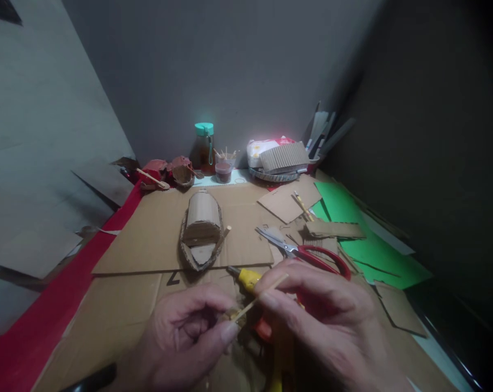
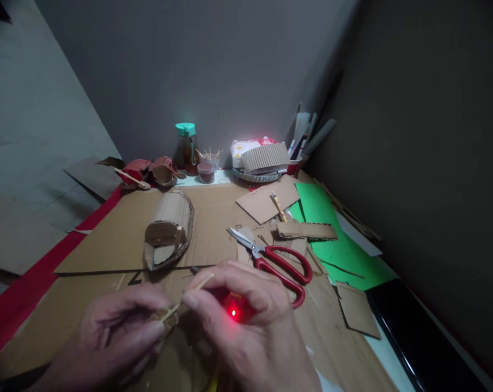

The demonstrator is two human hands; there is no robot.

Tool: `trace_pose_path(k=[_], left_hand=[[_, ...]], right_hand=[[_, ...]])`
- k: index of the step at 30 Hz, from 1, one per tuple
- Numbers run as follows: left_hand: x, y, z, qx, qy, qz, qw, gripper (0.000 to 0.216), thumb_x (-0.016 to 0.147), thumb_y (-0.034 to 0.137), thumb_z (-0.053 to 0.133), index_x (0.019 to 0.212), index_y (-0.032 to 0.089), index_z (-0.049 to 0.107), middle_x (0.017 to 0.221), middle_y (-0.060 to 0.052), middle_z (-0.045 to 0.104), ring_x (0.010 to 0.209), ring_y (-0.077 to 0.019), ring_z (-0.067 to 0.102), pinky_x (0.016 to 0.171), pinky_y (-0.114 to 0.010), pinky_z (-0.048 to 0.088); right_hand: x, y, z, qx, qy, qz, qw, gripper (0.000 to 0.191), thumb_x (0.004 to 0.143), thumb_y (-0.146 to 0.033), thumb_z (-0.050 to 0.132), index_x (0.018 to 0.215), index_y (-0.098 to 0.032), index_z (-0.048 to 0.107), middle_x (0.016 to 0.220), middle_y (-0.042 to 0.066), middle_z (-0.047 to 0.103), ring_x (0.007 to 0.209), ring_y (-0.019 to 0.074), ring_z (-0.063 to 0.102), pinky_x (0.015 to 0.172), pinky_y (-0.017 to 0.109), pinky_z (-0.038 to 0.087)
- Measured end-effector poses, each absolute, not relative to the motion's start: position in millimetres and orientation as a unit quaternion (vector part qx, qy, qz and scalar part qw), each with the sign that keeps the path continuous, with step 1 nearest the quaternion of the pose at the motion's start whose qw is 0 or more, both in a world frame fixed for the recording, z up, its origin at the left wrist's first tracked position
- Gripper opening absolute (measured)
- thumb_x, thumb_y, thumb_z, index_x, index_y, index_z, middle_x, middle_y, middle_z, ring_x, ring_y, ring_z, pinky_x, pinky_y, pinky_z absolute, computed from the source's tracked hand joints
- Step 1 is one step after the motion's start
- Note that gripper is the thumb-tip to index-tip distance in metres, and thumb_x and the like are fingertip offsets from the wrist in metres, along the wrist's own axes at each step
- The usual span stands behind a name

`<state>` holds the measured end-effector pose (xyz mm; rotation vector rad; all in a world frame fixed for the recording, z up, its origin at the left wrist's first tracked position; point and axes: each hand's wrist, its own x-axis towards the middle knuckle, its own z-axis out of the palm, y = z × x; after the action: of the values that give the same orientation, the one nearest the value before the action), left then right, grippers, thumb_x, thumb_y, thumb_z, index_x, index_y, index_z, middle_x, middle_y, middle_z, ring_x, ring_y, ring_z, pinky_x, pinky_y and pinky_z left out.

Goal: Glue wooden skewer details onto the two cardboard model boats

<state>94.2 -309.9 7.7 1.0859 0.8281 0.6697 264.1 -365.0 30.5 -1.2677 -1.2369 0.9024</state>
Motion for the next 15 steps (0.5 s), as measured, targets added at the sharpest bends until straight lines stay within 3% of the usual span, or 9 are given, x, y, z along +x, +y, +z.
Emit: trace_pose_path(k=[4, 8, 15], left_hand=[[93.1, -307.5, 10.1, 0.498, 0.373, 0.296, 0.725, 0.015, 0.067, 0.029, 0.083, 0.066, 0.02, 0.071, 0.048, 0.007, 0.045, 0.04, -0.0037, 0.033, 0.038, -0.016, 0.021], [90.8, -304.8, 9.8, 0.506, 0.368, 0.272, 0.731, 0.024, 0.072, 0.039, 0.081, 0.069, 0.018, 0.071, 0.05, 0.005, 0.048, 0.04, -0.0037, 0.034, 0.037, -0.015, 0.022], [87.6, -305.3, 5.1, 0.501, 0.332, 0.228, 0.766, 0.031, 0.073, 0.045, 0.079, 0.088, 0.021, 0.067, 0.054, 0.007, 0.049, 0.043, -0.0037, 0.036, 0.042, -0.014, 0.031]], right_hand=[[263.1, -366.3, 28.9, -0.543, -0.531, 0.356, 0.544, 0.017, 0.089, -0.028, 0.065, 0.075, -0.021, 0.07, 0.075, 0.002, 0.068, 0.068, 0.0129, 0.061, 0.058, 0.022, 0.047], [263.2, -366.9, 29.7, -0.539, -0.539, 0.349, 0.546, 0.019, 0.089, -0.028, 0.066, 0.072, -0.02, 0.07, 0.074, 0.001, 0.068, 0.068, 0.0119, 0.061, 0.059, 0.021, 0.046], [268.1, -361.7, 31.7, -0.527, -0.474, 0.438, 0.553, 0.02, 0.088, -0.033, 0.067, 0.075, -0.018, 0.068, 0.073, 0.001, 0.065, 0.068, 0.0129, 0.059, 0.064, 0.024, 0.048]])
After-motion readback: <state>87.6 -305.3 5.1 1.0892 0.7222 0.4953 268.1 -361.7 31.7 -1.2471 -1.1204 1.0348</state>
